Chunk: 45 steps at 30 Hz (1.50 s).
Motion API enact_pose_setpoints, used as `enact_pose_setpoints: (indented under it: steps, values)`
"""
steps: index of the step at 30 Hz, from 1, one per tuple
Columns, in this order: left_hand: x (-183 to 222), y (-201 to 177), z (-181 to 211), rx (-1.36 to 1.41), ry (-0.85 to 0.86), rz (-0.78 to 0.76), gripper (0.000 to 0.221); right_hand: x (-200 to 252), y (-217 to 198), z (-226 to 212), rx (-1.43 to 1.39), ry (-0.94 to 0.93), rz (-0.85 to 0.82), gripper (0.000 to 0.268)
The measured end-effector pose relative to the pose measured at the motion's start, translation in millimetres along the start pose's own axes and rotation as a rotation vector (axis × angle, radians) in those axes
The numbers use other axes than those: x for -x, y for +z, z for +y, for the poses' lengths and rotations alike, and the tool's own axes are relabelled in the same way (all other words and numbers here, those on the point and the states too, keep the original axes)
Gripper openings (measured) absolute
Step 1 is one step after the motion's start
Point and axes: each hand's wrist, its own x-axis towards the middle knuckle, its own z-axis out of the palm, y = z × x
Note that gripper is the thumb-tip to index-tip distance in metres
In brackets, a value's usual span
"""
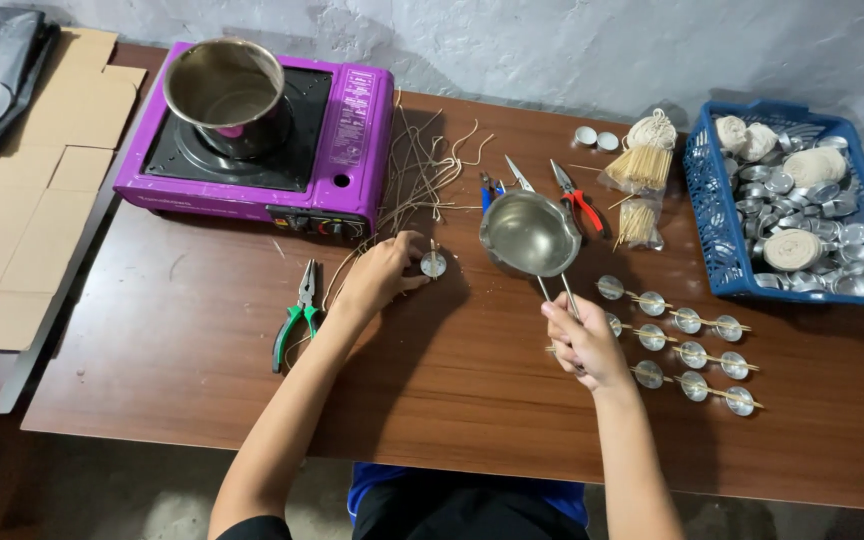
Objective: Arranging wicks in metal molds and pouring melted wax into them to create small candles.
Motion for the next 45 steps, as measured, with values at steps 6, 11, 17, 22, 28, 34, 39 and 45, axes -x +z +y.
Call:
enact_pose_setpoints:
  steps: [6, 11, 17, 22, 28, 34, 39, 45]
  values:
    - [-1, -10, 6, -0.012, 0.0, -0.001, 0.079, 3, 1, 10, -0.011, 0.022, 0.024, 0.016]
    - [0, -11, 4, 0.034, 0.032, 0.026, 0.083, 2, 3, 18, -0.033, 0.027, 0.031, 0.017]
    - [2, -10, 4, 0.036, 0.054, 0.062, 0.091, 4, 8, 25, -0.032, 0.029, 0.05, 0.017]
    - [1, -4, 1, 0.03, 0.061, 0.087, 0.091, 3, 11, 31, -0.032, 0.042, 0.042, 0.018]
    - [0, -2, -1, 0.042, 0.069, 0.11, 0.087, -3, 15, 33, -0.035, 0.047, 0.04, 0.017]
    - [-3, 6, -8, 0.056, 0.081, 0.153, 0.083, -16, 19, 32, -0.019, 0.011, 0.03, 0.017]
    - [-5, 11, -7, -0.013, 0.076, 0.201, 0.086, -28, 20, 29, 0.013, -0.003, 0.058, 0.018]
    - [1, -11, 10, 0.042, 0.092, 0.155, 0.116, -31, 21, 30, 0.021, 0.001, 0.076, 0.018]
